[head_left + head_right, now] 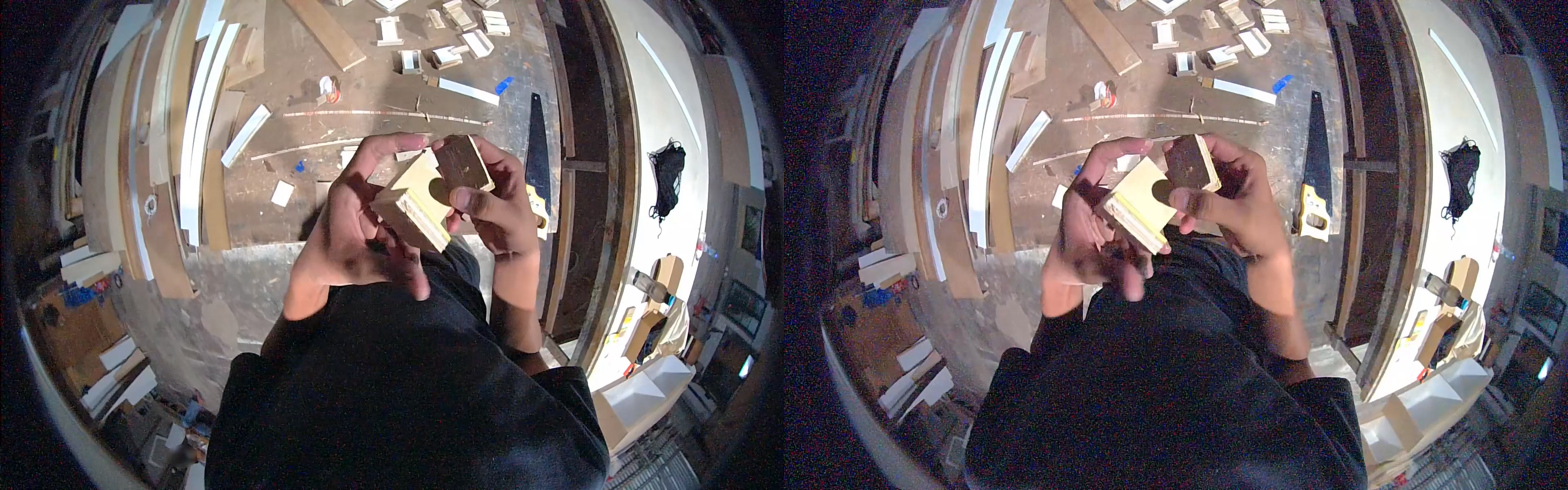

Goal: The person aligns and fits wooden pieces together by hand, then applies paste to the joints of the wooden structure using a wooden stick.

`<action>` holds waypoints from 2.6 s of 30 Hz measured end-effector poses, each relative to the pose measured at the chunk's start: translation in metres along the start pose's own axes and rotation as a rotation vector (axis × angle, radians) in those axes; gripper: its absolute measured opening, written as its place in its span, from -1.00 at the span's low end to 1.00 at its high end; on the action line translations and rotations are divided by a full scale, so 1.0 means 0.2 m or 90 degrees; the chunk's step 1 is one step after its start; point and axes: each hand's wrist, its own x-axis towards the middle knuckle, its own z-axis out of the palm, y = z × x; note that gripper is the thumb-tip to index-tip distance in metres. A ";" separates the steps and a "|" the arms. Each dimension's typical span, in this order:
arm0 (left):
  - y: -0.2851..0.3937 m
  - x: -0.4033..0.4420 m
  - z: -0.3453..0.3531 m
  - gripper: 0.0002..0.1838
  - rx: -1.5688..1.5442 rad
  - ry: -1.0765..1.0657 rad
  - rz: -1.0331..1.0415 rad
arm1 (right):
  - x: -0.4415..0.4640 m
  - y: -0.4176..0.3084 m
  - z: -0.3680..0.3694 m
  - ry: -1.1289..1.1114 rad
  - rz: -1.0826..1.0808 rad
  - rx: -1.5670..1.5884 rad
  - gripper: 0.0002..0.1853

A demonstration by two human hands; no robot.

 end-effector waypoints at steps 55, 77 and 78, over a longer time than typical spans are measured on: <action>-0.05 -0.06 0.10 -0.64 0.229 0.190 0.095 | -0.18 0.00 0.07 0.162 -0.210 -0.257 -0.64; -0.10 -0.04 0.17 -0.66 0.203 0.273 0.129 | -0.22 0.11 0.13 0.318 -0.295 -0.228 -0.47; -0.10 -0.04 0.16 -0.66 0.203 0.274 0.131 | -0.23 0.11 0.11 0.316 -0.289 -0.254 -0.45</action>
